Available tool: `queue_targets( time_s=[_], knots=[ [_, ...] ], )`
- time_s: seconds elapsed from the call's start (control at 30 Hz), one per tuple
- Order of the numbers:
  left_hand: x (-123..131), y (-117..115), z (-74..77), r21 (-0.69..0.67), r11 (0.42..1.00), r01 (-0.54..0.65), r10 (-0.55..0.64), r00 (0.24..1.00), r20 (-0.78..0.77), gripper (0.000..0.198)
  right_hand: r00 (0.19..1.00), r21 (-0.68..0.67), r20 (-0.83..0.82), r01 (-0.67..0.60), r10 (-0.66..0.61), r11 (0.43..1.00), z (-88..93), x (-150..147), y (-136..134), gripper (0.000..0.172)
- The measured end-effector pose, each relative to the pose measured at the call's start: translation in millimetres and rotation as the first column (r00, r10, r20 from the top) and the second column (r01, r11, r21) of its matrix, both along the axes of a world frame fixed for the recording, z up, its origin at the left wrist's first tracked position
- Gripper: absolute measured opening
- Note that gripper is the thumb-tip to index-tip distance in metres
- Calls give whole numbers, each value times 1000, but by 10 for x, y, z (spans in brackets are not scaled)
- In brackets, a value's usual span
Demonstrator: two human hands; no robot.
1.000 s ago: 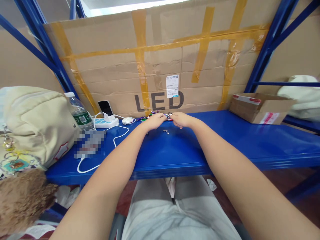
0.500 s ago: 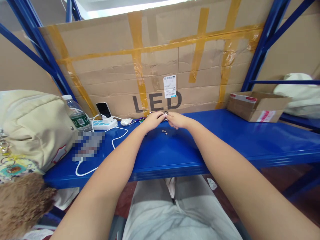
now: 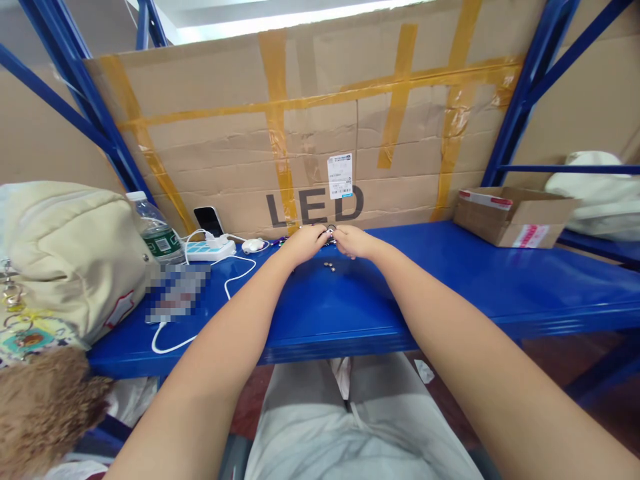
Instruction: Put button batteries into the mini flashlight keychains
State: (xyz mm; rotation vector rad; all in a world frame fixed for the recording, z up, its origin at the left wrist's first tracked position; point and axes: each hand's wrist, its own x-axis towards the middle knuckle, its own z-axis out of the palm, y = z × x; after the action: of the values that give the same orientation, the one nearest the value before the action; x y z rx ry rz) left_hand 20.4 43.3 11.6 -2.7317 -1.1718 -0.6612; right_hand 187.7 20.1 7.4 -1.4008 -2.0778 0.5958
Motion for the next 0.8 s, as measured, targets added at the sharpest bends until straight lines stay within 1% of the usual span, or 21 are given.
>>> queue_targets(
  time_s=[0.1,0.2,0.3,0.4,0.47,0.53,0.6,0.7,0.8],
  knots=[
    [3,-12,0,21,999,-25,25,999,-33,34,999,41,-5,44,-44,998,-7,-15,32,36],
    [32,-62,9,53,995,-80,84,993,-78,34,995,49,-73,75,-72,996,-41,-29,92,33],
    [88,-139,26,107,981,-161,176,974,-144,36,981,-24,-192,23,-27,999,-82,-41,132,39],
    [137,-195,39,162,961,-225,254,948,-192,38,935,-108,-356,-43,2,993,-113,-64,136,40],
    [153,-208,44,192,954,-231,270,940,-207,37,894,-170,-449,-79,-6,982,-127,-84,131,39],
    [153,-205,42,208,952,-223,266,940,-211,38,876,-209,-483,-95,-18,973,-135,-98,130,38],
    [139,-192,35,201,955,-219,259,945,-200,37,900,-186,-435,-77,-12,980,-140,-98,135,39],
    [96,-170,19,163,966,-201,228,959,-169,35,965,-79,-263,-41,18,996,-136,-79,149,41],
    [52,-156,12,145,974,-176,197,969,-147,32,989,-16,-142,-33,30,999,-118,-69,154,42]
  ],
)
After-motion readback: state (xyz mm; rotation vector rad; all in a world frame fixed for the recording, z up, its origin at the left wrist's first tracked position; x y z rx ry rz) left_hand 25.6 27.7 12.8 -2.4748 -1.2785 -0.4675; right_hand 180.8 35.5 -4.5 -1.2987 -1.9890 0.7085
